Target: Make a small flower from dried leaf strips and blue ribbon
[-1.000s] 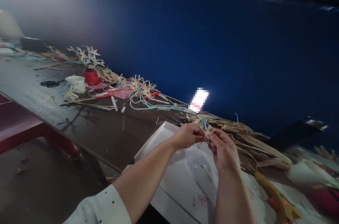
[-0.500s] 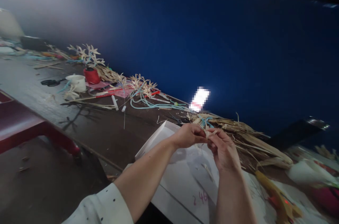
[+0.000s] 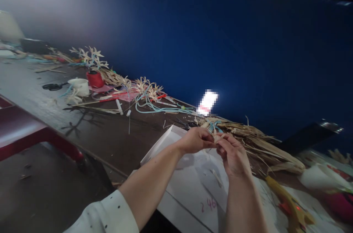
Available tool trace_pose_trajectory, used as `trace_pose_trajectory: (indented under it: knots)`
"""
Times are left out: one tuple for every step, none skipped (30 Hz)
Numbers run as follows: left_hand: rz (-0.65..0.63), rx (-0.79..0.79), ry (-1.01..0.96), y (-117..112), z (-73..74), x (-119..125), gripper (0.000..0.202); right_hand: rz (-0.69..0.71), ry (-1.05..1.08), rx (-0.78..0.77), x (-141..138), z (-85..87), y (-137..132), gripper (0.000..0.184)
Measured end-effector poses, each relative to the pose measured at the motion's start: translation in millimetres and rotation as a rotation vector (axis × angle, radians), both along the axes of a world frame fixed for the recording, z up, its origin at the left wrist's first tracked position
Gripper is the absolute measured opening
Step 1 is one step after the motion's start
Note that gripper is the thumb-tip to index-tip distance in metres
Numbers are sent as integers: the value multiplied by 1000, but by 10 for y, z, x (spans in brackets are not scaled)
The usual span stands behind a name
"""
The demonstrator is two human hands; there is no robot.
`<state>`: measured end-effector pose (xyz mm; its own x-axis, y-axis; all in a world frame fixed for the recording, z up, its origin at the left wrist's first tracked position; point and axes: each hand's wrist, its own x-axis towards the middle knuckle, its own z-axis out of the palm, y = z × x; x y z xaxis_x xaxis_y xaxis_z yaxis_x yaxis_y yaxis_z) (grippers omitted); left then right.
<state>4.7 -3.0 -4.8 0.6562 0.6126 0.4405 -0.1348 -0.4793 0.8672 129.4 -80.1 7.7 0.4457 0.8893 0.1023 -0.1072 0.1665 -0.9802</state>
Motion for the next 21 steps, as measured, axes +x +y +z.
trace_pose_trajectory:
  knots:
    - [4, -3, 2, -3, 1, 0, 23, -3, -8, 4, 0, -1, 0, 25]
    - [7, -6, 2, -6, 3, -1, 24, -8, -15, 8, -1, -1, 0, 25]
    - [9, -8, -1, -8, 5, -1, 24, -15, -19, 12, -2, -1, 0, 26]
    - [12, -9, -5, -10, 6, -1, 24, -21, -19, 16, -3, 1, 0, 26]
    - [15, -8, -11, -11, 7, -1, 23, -27, -17, 20, -6, 3, 0, 27]
    - [16, -7, -16, -11, 6, 0, 23, -32, -15, 26, -8, 7, 0, 28]
    - [17, -4, -21, -10, 4, 1, 23, -36, -12, 31, -11, 10, -1, 28]
    - [17, 0, -24, -8, 1, 3, 23, -36, -9, 37, -15, 13, -1, 28]
    - [17, 3, -29, -6, -2, 4, 23, -35, -8, 46, -17, 17, -1, 28]
    - [17, 2, -33, -4, -3, 5, 22, -34, -8, 53, -20, 19, -2, 28]
    - [17, -3, -39, -4, -2, 5, 23, -35, -12, 58, -22, 21, -3, 28]
    - [19, -8, -45, -5, 1, 5, 23, -37, -17, 62, -24, 23, -4, 28]
    - [24, -14, -49, -8, 6, 3, 23, -41, -25, 66, -25, 25, -6, 28]
    - [29, -22, -51, -11, 14, 1, 24, -43, -33, 69, -25, 27, -9, 29]
    - [35, -29, -52, -15, 22, -2, 24, -43, -38, 73, -25, 28, -12, 29]
    - [40, -34, -51, -19, 29, -5, 25, -43, -40, 76, -24, 30, -14, 29]
    - [45, -41, -52, -22, 35, -7, 26, -46, -38, 79, -23, 31, -17, 29]
    - [50, -50, -53, -25, 39, -8, 27, -50, -33, 81, -22, 32, -19, 30]
    - [52, -56, -57, -26, 41, -8, 28, -57, -26, 80, -21, 33, -20, 30]
    - [53, -58, -63, -27, 41, -8, 29, -67, -22, 79, -20, 33, -21, 31]
    - [52, -55, -71, -27, 39, -6, 29, -79, -21, 78, -20, 34, -21, 32]
